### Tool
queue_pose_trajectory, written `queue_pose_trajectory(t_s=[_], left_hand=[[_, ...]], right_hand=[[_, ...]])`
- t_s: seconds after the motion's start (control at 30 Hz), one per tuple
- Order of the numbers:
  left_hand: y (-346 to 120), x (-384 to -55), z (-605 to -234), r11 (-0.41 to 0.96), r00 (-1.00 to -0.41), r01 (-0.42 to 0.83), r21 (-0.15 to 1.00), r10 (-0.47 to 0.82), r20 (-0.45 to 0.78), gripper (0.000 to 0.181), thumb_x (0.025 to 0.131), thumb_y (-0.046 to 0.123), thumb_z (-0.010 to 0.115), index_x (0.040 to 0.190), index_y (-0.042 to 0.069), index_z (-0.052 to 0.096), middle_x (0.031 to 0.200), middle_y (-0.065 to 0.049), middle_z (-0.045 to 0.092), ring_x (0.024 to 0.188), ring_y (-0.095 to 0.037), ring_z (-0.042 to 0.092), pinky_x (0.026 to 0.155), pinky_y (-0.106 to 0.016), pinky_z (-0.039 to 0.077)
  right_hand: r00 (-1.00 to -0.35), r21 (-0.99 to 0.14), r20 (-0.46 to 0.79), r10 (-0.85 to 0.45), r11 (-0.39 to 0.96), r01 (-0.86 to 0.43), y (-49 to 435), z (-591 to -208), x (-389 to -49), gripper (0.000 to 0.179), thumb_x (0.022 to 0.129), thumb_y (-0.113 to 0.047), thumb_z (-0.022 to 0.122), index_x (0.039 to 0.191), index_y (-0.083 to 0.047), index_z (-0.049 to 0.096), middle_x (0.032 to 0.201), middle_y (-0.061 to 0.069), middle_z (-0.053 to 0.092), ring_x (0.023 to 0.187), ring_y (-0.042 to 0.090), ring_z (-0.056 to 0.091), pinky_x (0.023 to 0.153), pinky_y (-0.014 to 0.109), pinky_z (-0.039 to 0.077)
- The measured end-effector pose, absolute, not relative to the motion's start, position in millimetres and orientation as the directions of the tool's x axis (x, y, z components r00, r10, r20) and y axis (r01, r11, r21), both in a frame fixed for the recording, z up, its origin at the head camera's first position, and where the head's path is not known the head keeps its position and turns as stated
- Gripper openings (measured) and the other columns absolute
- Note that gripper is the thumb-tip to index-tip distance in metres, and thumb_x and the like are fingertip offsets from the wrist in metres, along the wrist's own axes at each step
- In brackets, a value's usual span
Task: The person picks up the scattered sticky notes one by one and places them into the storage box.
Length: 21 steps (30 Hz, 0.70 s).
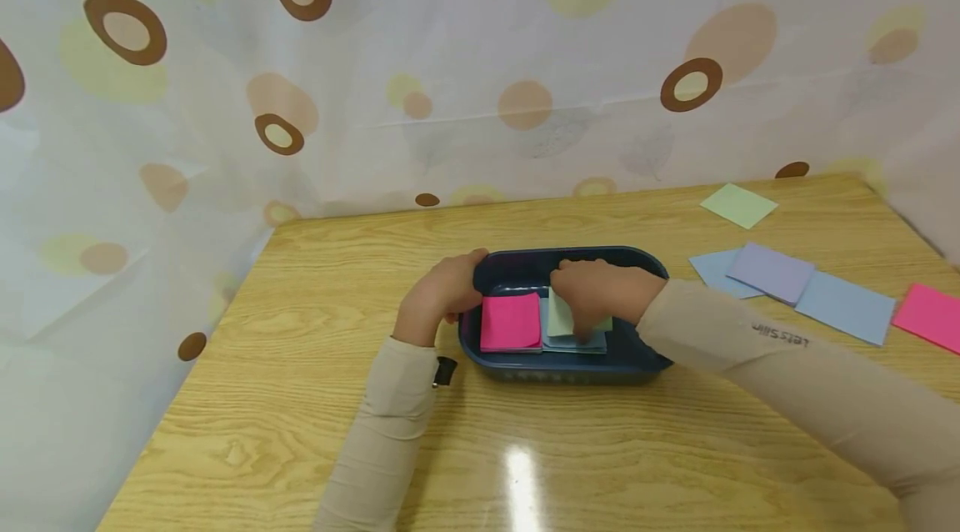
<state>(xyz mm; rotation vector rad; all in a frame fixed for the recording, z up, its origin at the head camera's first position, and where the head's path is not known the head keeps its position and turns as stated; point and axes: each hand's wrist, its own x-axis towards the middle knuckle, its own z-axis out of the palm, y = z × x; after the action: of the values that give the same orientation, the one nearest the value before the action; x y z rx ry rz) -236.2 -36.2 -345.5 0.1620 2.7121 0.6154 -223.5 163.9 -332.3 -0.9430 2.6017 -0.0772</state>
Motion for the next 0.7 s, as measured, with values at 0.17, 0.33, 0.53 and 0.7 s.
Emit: queue_pose_trajectory(t_s=[0.17,0.33,0.53,0.7], left_hand=[[-35,-236,-345,0.904,-0.932,0.042,0.426,0.189,-0.31,0.065,0.091,0.006,0.06,0.149,0.017,0.036,0.129,-0.014,0.056,0.061,-0.02,0.056,0.043,-0.024,0.043],[-34,-236,-345,0.906,-0.933,0.041,0.421,0.185,-0.308,0.064,0.091,0.006,0.061,0.149,0.018,0.036,0.129,-0.014,0.056,0.062,-0.02,0.057,0.043,-0.024,0.043],[-33,-236,-346,0.902,-0.934,0.037,0.43,0.184,-0.306,0.065,0.09,0.006,0.062,0.149,0.017,0.037,0.13,-0.013,0.055,0.069,-0.021,0.058,0.044,-0.024,0.044],[-33,-237,-347,0.901,-0.934,0.028,0.433,0.178,-0.311,0.066,0.09,0.005,0.062,0.15,0.018,0.036,0.131,-0.013,0.055,0.076,-0.022,0.059,0.046,-0.025,0.045]], right_hand=[[-0.696,-0.162,-0.372,-0.614,0.782,-0.603,157,-338,-222,0.069,0.066,-0.014,0.088,0.121,0.008,0.053,0.107,0.016,0.056,0.09,0.027,0.056,0.077,0.046,0.054],[-0.692,-0.144,-0.394,-0.605,0.784,-0.604,154,-345,-224,0.073,0.066,-0.011,0.088,0.124,0.01,0.049,0.112,0.02,0.055,0.092,0.028,0.056,0.08,0.048,0.053],[-0.689,-0.149,-0.408,-0.599,0.789,-0.597,151,-351,-225,0.071,0.066,-0.007,0.088,0.123,0.01,0.048,0.111,0.021,0.054,0.091,0.028,0.055,0.081,0.046,0.053],[-0.693,-0.138,-0.386,-0.609,0.781,-0.609,151,-354,-222,0.066,0.066,-0.007,0.088,0.117,0.008,0.05,0.106,0.018,0.053,0.089,0.027,0.054,0.079,0.045,0.053]])
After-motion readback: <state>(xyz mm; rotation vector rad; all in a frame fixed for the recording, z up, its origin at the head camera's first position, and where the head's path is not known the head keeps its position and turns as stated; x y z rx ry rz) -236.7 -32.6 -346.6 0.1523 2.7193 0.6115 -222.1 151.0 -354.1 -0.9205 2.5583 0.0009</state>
